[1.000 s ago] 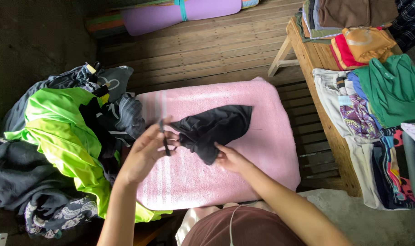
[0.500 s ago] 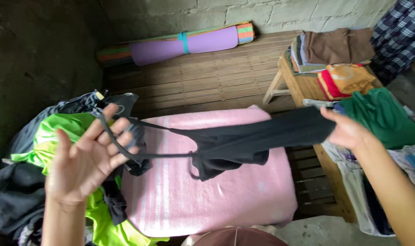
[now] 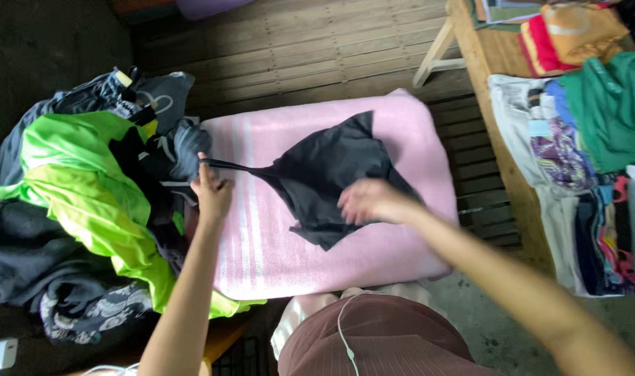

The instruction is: The person folds several garments one by one on a pink towel placed on a wooden bench. They handle a beige top, a red top, a brown top, a black top, and a grey top, smoothing and folding each before stacking them on a nearby wooden table.

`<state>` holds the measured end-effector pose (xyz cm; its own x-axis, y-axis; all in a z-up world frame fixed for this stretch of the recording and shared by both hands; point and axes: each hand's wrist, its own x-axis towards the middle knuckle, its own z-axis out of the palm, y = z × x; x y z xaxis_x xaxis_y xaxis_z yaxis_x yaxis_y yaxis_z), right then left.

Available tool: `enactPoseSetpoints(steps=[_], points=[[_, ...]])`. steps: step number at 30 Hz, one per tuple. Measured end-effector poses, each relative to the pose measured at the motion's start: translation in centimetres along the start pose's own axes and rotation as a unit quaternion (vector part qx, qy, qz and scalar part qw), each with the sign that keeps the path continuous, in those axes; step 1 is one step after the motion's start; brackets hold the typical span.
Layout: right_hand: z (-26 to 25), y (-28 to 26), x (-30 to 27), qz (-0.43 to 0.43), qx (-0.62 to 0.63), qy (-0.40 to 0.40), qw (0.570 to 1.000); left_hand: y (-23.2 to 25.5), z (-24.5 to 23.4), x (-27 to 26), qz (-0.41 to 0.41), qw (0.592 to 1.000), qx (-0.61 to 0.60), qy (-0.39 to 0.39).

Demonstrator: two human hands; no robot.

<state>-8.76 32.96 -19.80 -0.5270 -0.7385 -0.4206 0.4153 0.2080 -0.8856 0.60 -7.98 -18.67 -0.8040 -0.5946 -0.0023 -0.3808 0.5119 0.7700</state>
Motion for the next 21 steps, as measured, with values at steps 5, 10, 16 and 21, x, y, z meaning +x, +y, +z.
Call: enactPoseSetpoints(steps=[5,10,16,21], points=[[13.2,6.6,3.0,0.020,-0.206,-0.047,0.977,0.1,-1.2,-2.2,0.118,0.974,-0.195,0.015],[18.1,9.3,5.2,-0.011,-0.481,0.066,0.874,5.9,-4.7,-4.5,0.056,0.994,-0.081,0.046],[15.1,12.3,3.9,-0.208,-0.494,0.083,0.840,9.6,-7.1,-4.6,0.102,0.992,-0.075,0.000],[8.6,9.0,2.3,-0.128,-0.035,0.092,0.987,9.2,-6.3,-1.5,-0.015,0.990,-0.073,-0.116]])
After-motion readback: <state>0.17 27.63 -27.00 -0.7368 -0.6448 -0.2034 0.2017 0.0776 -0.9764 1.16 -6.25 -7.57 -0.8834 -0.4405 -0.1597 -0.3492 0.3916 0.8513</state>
